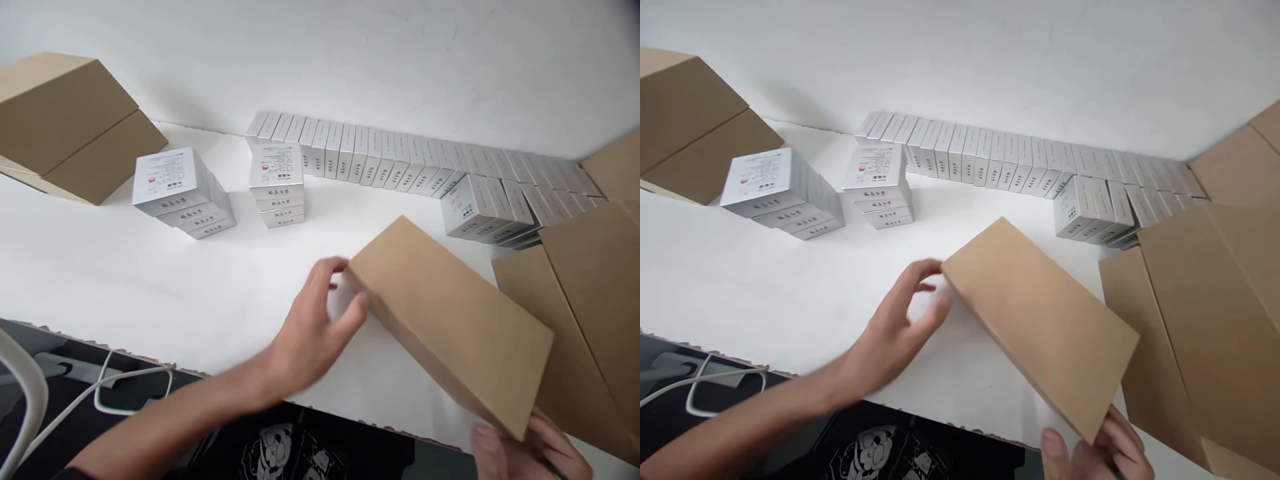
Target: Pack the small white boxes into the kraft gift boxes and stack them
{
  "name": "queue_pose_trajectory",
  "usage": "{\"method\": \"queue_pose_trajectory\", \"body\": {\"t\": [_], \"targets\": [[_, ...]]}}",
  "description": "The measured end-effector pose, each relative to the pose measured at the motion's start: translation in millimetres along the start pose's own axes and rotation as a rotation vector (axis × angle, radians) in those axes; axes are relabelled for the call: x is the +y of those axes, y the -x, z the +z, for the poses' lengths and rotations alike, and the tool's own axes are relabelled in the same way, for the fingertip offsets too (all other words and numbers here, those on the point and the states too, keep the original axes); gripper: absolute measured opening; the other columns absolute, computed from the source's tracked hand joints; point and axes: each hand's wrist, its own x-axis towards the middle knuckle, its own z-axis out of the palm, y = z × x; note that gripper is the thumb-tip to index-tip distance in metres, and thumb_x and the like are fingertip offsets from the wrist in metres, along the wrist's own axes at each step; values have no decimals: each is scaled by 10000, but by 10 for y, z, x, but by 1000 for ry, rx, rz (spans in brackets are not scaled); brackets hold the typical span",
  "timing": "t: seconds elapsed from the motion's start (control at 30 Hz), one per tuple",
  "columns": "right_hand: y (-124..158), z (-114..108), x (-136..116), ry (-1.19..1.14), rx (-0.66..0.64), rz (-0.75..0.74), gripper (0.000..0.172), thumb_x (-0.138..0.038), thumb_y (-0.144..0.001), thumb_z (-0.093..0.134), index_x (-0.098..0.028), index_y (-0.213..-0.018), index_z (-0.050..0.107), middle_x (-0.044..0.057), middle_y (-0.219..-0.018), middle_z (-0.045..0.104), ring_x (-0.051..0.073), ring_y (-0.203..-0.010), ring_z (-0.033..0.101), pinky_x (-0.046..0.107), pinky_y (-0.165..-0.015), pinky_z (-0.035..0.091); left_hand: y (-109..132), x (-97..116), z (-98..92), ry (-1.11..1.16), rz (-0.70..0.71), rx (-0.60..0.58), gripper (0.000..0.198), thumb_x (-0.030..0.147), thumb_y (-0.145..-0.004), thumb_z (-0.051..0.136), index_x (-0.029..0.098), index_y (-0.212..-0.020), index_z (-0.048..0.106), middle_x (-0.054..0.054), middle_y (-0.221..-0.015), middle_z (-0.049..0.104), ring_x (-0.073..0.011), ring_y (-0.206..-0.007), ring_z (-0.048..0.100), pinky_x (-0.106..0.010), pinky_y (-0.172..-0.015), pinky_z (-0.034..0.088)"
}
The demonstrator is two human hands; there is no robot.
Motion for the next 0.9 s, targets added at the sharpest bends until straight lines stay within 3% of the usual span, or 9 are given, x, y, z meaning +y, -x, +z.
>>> {"method": "queue_pose_trajectory", "body": {"t": [0.07, 0.13, 0.23, 0.33, 0.47, 0.57, 0.7, 0.8, 0.9], "targets": [[-117, -25, 12, 56, 11, 13, 595, -476, -779, 929, -213, -1248, 674, 125, -1104, 643, 300, -973, 648, 486, -864, 561, 407, -195, 77, -80, 104, 96, 299, 307, -1054, 574, 267, -1349, 541, -101, -1260, 642, -245, -1061, 673, -454, -942, 633], [-204, 13, -23, 52, 22, 40, 667, -504, -779, 923, -193, -1298, 643, 125, -1110, 647, 295, -990, 662, 501, -918, 566, 746, -403, 170, -131, 280, 242, 307, 217, -1010, 596, 237, -1310, 534, -114, -1156, 623, -253, -1048, 660, -400, -863, 636], [-234, 137, -82, 29, -2, 68, 709, -567, -761, 917, -189, -1265, 592, 104, -1107, 630, 265, -1004, 651, 479, -948, 561, 975, -613, 269, -206, 376, 288, 426, 160, -967, 711, 198, -1335, 498, -134, -1170, 613, -255, -1089, 665, -355, -862, 635], [-184, 232, -75, 39, 92, 39, 776, -627, -699, 944, -215, -1207, 525, 82, -1131, 576, 218, -983, 607, 410, -910, 543, 917, -638, 296, -260, 382, 338, 371, 228, -1004, 732, 176, -1287, 498, -123, -1134, 598, -225, -1021, 663, -299, -802, 620], [-116, 266, -53, 77, 107, -31, 652, -623, -771, 906, -206, -1105, 532, 76, -1166, 502, 159, -892, 539, 331, -756, 500, 769, -563, 297, -220, 363, 402, 252, 184, -996, 701, 210, -1126, 487, -71, -1036, 568, -191, -914, 640, -253, -724, 582], [-49, 285, -96, 29, 81, -57, 586, -510, -839, 883, -174, -1189, 554, 98, -1229, 496, 177, -980, 573, 338, -830, 515, 763, -554, 308, -205, 310, 388, 283, 157, -962, 704, 230, -1106, 472, -65, -1039, 549, -202, -923, 631, -263, -715, 576], [122, 322, -150, 18, 89, -83, 675, -347, -860, 879, -185, -1398, 506, 132, -1365, 476, 203, -1118, 585, 344, -924, 513, 873, -583, 350, -275, 277, 420, 387, 227, -942, 749, 227, -1210, 471, -109, -1128, 538, -263, -1030, 625, -342, -766, 605], [232, 323, -162, -38, 133, -12, 672, -320, -865, 873, -182, -1423, 526, 128, -1285, 550, 228, -1098, 592, 347, -860, 532, 958, -581, 391, -314, 251, 425, 515, 286, -915, 778, 208, -1301, 446, -143, -1201, 518, -297, -1100, 626, -382, -795, 618], [265, 313, -169, -49, 118, 46, 635, -368, -840, 884, -187, -1364, 573, 102, -1139, 583, 253, -996, 601, 366, -752, 547, 956, -569, 390, -349, 256, 421, 493, 267, -927, 756, 195, -1306, 450, -147, -1207, 525, -296, -1128, 623, -382, -826, 618]]}}
